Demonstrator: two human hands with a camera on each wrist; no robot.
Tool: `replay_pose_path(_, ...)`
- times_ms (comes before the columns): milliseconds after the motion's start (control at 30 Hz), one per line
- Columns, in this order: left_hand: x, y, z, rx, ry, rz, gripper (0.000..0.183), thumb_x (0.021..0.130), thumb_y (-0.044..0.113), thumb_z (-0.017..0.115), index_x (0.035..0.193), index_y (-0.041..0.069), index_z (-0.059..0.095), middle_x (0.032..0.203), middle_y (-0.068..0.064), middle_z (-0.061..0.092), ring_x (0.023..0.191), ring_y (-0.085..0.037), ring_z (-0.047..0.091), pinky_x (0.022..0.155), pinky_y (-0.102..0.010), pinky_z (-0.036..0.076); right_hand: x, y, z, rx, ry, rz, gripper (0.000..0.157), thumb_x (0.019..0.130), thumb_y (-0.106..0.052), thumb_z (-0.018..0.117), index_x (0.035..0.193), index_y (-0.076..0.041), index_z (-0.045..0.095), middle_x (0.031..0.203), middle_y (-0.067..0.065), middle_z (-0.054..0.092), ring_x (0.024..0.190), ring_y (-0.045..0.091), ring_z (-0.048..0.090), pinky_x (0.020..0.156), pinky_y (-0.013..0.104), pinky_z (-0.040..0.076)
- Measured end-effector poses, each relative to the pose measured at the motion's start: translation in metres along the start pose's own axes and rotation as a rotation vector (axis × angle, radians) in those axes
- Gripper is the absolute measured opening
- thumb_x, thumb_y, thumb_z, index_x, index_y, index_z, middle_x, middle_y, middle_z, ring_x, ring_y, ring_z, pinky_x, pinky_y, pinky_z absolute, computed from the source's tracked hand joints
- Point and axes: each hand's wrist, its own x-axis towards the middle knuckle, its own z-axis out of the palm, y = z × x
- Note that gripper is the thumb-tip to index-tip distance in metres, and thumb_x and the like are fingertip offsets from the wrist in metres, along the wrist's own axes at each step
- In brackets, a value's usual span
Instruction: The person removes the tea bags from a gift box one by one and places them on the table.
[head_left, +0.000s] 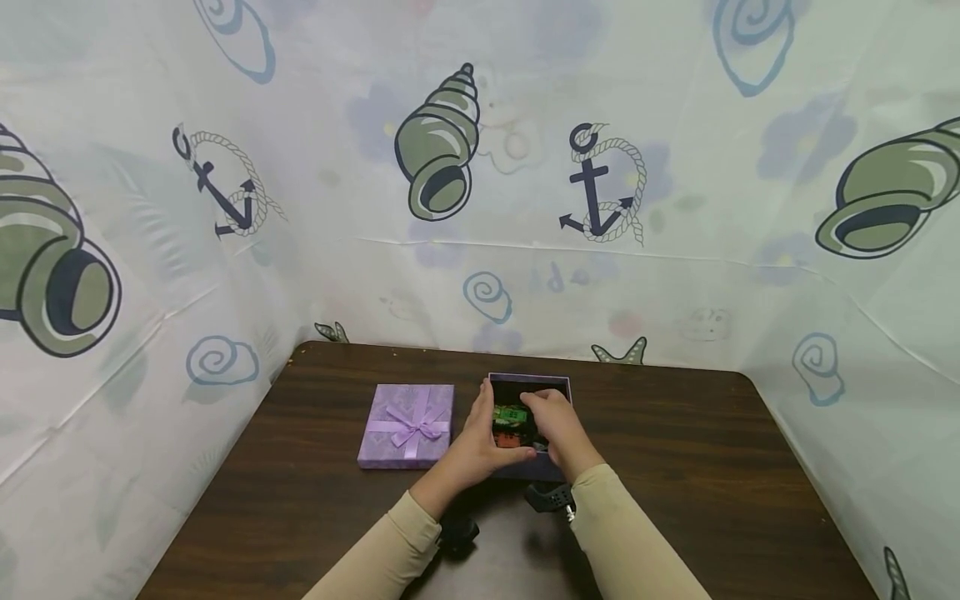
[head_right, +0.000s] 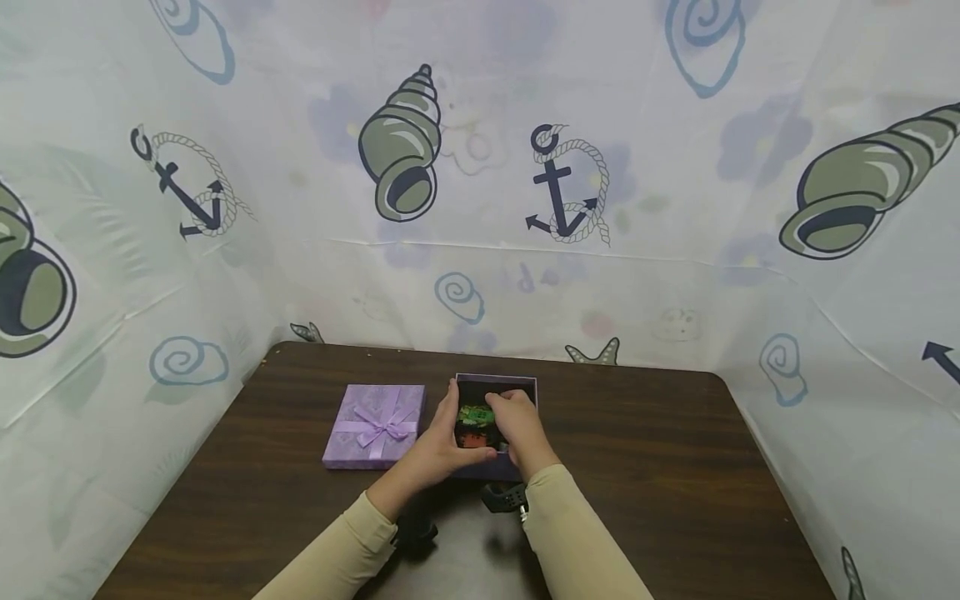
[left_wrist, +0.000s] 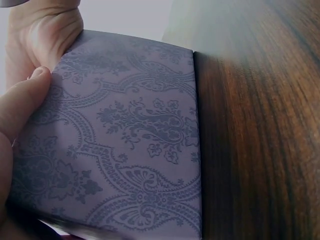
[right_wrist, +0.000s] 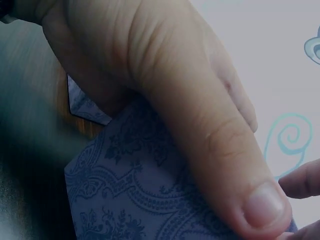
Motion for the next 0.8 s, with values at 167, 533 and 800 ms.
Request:
replay_pose_path(167, 0.0001, 0.0010, 0.0007, -0.009, 0.009, 0.002, 0.142, 0.085, 0.052, 0.093, 0.176, 0.019, -0.010, 0.185, -0.012, -0.008, 0.171, -0.040, -0.001, 0.133, -0.070, 0.017, -0.0011, -0.0001, 0.0006, 0.049, 0.022, -0.035, 0.053, 0.112, -0.034, 0.057, 0.150, 0.003, 0.056, 0.162, 0.027, 0.049, 0.146, 0.051, 0.048, 0.122, 0.068, 0.040)
replay_pose_path(533, 0.0023, -0.0015, 0.0019, -0.007, 0.022, 0.006, 0.141, 0.085, 0.051, 0.093, 0.176, 0.018, -0.009, 0.184, -0.016, -0.005, 0.170, -0.043, 0.003, 0.130, -0.073, 0.021, -0.0017, -0.0029, -0.0011, 0.018, -0.006, -0.028, 0.051, 0.112, -0.032, 0.058, 0.147, 0.005, 0.059, 0.159, 0.028, 0.053, 0.145, 0.050, 0.055, 0.123, 0.066, 0.041)
replay_pose_path(800, 0.0021, -0.0008, 0.0014, -0.004, 0.022, 0.006, 0.141, 0.085, 0.049, 0.093, 0.176, 0.016, -0.009, 0.184, -0.020, -0.004, 0.170, -0.044, 0.005, 0.131, -0.071, 0.022, 0.0007, -0.0003, -0.0026, 0.091, -0.069, -0.054, 0.044, 0.112, -0.019, 0.058, 0.146, 0.009, 0.060, 0.158, 0.029, 0.053, 0.146, 0.050, 0.053, 0.124, 0.063, 0.041)
